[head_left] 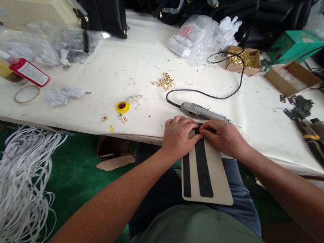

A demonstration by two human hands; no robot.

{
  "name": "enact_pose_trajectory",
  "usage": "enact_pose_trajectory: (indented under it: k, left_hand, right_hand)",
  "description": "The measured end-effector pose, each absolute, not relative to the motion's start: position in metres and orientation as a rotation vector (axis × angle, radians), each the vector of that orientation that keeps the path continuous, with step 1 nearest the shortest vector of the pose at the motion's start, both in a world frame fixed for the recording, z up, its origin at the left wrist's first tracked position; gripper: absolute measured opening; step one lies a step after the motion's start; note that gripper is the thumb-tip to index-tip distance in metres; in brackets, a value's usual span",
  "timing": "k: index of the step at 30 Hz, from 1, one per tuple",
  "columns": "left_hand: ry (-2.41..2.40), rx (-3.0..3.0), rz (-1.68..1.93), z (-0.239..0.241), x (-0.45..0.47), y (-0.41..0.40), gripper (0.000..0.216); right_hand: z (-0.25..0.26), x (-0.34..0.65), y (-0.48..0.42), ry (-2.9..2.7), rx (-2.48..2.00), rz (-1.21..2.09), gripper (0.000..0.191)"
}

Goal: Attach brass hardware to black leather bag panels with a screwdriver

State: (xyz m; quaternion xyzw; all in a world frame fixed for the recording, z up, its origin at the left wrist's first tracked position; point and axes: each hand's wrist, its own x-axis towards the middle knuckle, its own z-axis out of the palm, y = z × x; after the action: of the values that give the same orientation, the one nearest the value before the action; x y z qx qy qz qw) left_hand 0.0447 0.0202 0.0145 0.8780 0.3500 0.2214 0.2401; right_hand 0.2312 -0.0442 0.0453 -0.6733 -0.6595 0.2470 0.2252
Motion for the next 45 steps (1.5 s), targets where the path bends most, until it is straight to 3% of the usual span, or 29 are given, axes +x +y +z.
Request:
enact_pose_trajectory:
  k: [11,35,45]
  left_hand:
    - [0.934,2.438,0.630,0.012,0.044,0.020,0.029]
    - [0.906,2.428,0.618,0.012,0.043,0.021,0.029]
    - [0.913,2.416,0.628,0.011,0.044,0.020,0.028]
  right_hand:
    - [0.048,0.229,-0.037,-1.787,-2.006,0.675,0.010]
    - [0.054,0.231,-0.027,-1.548,-2.113,0.999,0.015]
    - [0.049,0.226,-0.044,-1.981,-2.023,0.490,0.022]
